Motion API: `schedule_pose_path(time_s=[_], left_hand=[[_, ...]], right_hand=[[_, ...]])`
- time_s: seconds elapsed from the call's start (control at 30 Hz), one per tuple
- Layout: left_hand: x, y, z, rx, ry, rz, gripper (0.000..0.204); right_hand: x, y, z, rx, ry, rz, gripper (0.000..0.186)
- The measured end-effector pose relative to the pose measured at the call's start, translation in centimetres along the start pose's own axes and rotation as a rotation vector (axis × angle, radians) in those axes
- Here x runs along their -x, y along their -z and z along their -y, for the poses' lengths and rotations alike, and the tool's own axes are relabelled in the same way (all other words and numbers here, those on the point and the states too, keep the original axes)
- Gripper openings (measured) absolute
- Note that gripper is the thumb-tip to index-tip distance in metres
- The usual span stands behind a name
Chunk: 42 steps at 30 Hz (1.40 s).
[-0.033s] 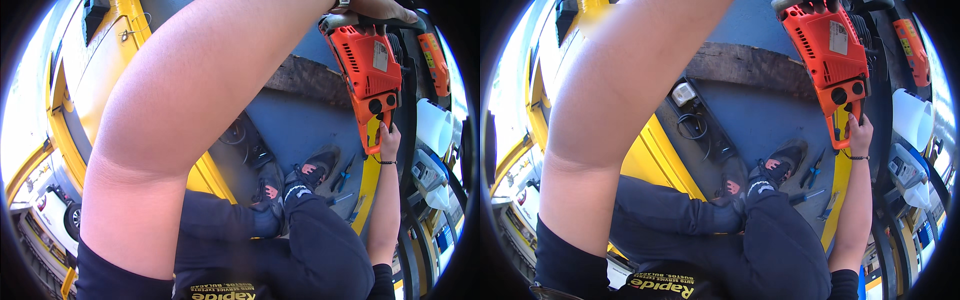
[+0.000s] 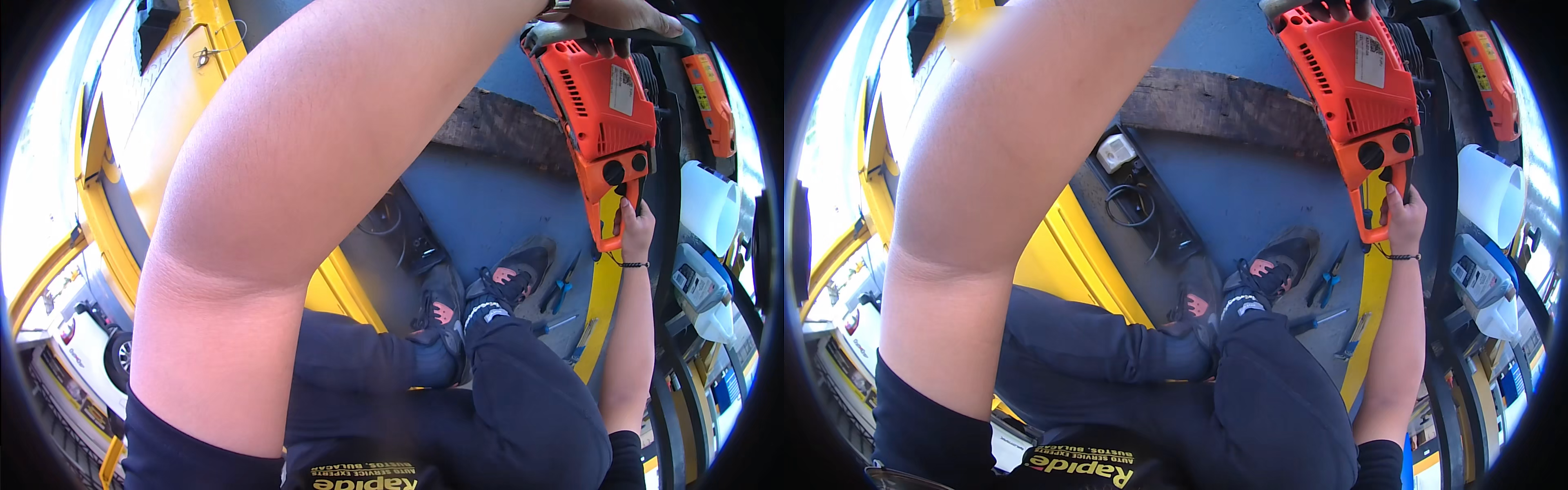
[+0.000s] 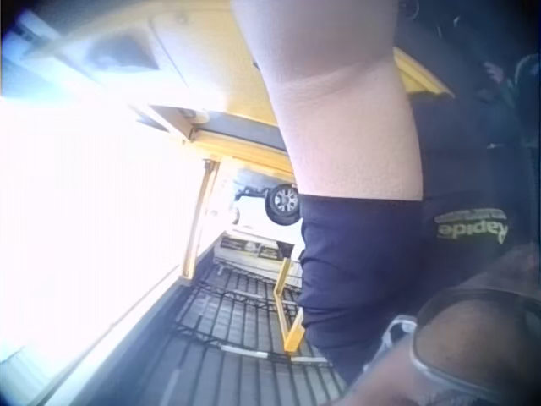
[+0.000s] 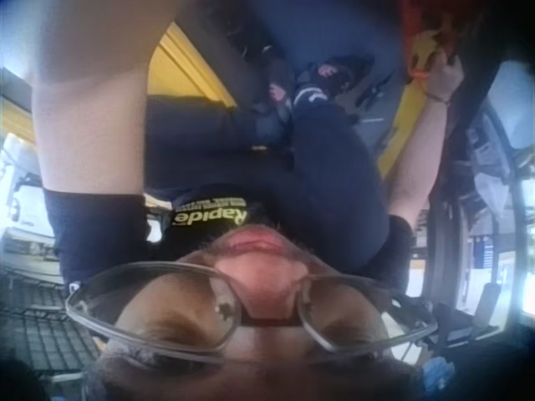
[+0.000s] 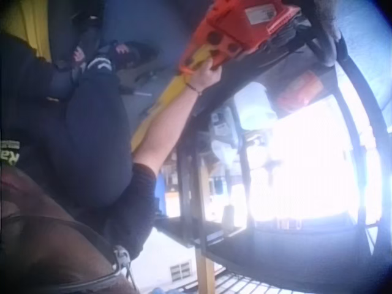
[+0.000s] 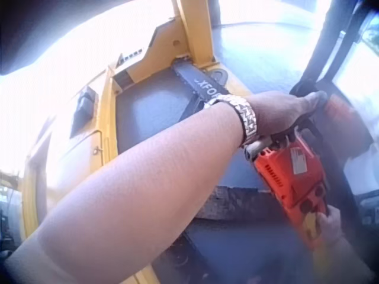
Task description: The person sits on the floor and repairs a chainsaw. They remove the air filter cover, disconnect a hose, and use a screwdriver to adjust internal components before reassembling the cover.
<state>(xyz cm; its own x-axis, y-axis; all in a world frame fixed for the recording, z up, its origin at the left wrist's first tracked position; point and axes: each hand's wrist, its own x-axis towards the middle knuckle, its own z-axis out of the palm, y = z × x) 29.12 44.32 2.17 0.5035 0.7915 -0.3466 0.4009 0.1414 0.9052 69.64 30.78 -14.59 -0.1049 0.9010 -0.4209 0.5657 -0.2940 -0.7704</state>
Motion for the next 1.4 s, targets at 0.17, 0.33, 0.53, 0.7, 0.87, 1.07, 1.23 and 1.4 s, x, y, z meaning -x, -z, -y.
schedule_pose_path(time_s=[0.17,0.33,0.53,0.7,0.87,1.07,1.23,1.4], left_hand=[[2.0,0.4,-0.5,-0.11,-0.158,-0.023,0.079],[3.0,0.8,-0.2,-0.187,-0.201,-0.032,0.079],[3.1,-0.1,-0.3,-0.146,-0.174,-0.083,0.08],[3.1,0.3,-0.3,-0.093,-0.18,-0.037,0.082],[5.1,-1.8,0.9,-0.062,-0.306,-0.204,0.083],[3.4,-1.3,1.1,-0.069,-0.081,-0.188,0.081],[4.4,-1.8,0.0,-0.021,0.048,-0.289,0.078],[6.3,-5.2,-6.1,-0.044,0.158,-0.379,0.077]], right_hand=[[-1.1,1.2,0.1,0.062,0.007,0.022,0.025],[-2.0,1.3,0.4,0.064,-0.007,0.028,0.026],[-2.1,1.4,-0.2,0.05,0.005,0.034,0.026],[-1.4,1.0,-0.3,0.019,-0.009,0.006,0.025],[-0.3,-0.1,1.3,0.014,0.001,-0.022,0.024],[-0.1,0.5,1.2,0.067,0.002,-0.048,0.024],[-0.6,0.0,1.1,0.064,0.026,-0.041,0.025],[0.3,-0.1,0.4,0.017,0.033,-0.076,0.025]])
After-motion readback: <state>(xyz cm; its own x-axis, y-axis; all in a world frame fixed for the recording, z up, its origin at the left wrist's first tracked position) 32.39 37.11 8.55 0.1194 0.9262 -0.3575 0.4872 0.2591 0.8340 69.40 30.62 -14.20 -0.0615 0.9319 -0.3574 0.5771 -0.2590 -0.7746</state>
